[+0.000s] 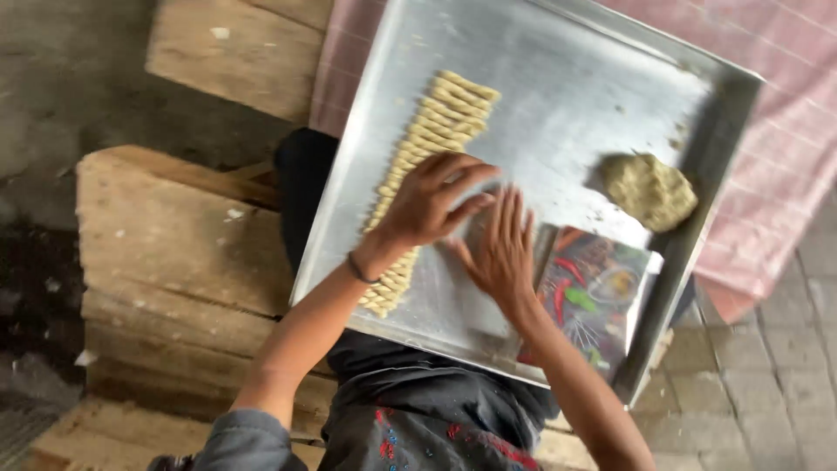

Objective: Rolling and twisting small pieces of dough into braided strips and arranging them on a metal tray.

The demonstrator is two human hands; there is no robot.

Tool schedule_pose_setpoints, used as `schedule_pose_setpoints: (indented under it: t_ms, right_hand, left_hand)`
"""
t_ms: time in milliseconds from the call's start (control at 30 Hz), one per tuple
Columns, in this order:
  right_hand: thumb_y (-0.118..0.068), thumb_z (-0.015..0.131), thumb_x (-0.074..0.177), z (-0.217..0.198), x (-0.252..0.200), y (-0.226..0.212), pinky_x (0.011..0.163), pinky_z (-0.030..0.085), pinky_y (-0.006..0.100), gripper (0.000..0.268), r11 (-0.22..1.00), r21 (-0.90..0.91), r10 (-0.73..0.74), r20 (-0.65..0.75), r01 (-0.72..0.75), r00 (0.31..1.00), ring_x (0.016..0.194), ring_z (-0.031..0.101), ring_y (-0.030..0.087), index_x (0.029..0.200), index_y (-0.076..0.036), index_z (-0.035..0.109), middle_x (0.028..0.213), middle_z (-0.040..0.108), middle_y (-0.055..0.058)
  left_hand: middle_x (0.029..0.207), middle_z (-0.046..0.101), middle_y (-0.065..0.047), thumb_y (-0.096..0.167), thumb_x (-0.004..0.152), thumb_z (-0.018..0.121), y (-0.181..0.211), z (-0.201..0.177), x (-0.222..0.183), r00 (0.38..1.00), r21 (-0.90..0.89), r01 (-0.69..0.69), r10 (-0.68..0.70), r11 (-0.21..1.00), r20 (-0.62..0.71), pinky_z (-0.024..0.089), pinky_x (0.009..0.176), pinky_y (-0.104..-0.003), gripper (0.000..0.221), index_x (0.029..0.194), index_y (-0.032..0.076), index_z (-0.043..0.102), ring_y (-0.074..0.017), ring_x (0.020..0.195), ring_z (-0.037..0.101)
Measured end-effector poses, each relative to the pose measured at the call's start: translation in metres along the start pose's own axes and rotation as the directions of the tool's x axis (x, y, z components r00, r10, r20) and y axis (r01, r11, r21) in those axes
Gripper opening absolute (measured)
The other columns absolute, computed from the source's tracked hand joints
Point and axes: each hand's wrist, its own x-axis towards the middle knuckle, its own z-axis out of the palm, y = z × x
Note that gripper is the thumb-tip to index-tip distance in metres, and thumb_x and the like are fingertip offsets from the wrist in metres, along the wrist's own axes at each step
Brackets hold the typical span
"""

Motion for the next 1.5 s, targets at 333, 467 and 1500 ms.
schedule_pose_setpoints:
  t_ms: [333, 467, 1500]
  right_hand:
    - [-0.059, 0.046, 0.103, 0.017, 0.086, 0.021, 0.129, 0.003, 0.056, 0.094, 0.976, 0.115, 0.19, -0.016, -0.186, 0.982, 0.159, 0.005, 0.042, 0.166, 0.001, 0.012, 0.17, 0.01, 0.03]
    - [-0.074, 0.03, 0.095, 0.001, -0.003, -0.019, 0.127, 0.009, 0.056, 0.103, 0.99, 0.022, 0.14, 0.064, -0.142, 0.988, 0.158, 0.01, 0.043, 0.163, 0.003, 0.019, 0.169, 0.012, 0.031]
    - [-0.02, 0.066, 0.099, -0.017, -0.01, 0.024, 0.126, 0.022, 0.051, 0.06, 0.926, 0.375, 0.078, -0.062, -0.049, 0.995, 0.154, 0.027, 0.037, 0.154, -0.008, 0.044, 0.165, 0.031, 0.022]
  left_hand:
    - [0.108, 0.066, 0.004, 0.041, 0.107, 0.051, 0.006, -0.023, 0.011, 0.998, 0.103, -0.002, -0.005, 0.995, 0.068, 0.053, 0.082, -0.033, 0.036, 0.127, 0.018, 0.07, -0.0183, 0.093, 0.068]
    - [0.104, 0.065, -0.003, 0.041, 0.109, 0.048, 0.011, -0.027, 0.015, 0.999, 0.096, -0.012, 0.008, 0.995, 0.049, 0.053, 0.079, -0.035, 0.038, 0.125, 0.014, 0.069, -0.0231, 0.089, 0.067]
    - [0.114, 0.061, -0.005, 0.025, 0.11, 0.048, 0.011, -0.011, -0.006, 0.862, 0.241, 0.053, -0.166, 0.969, 0.479, 0.055, 0.085, -0.044, 0.027, 0.132, 0.013, 0.06, -0.0262, 0.105, 0.065]
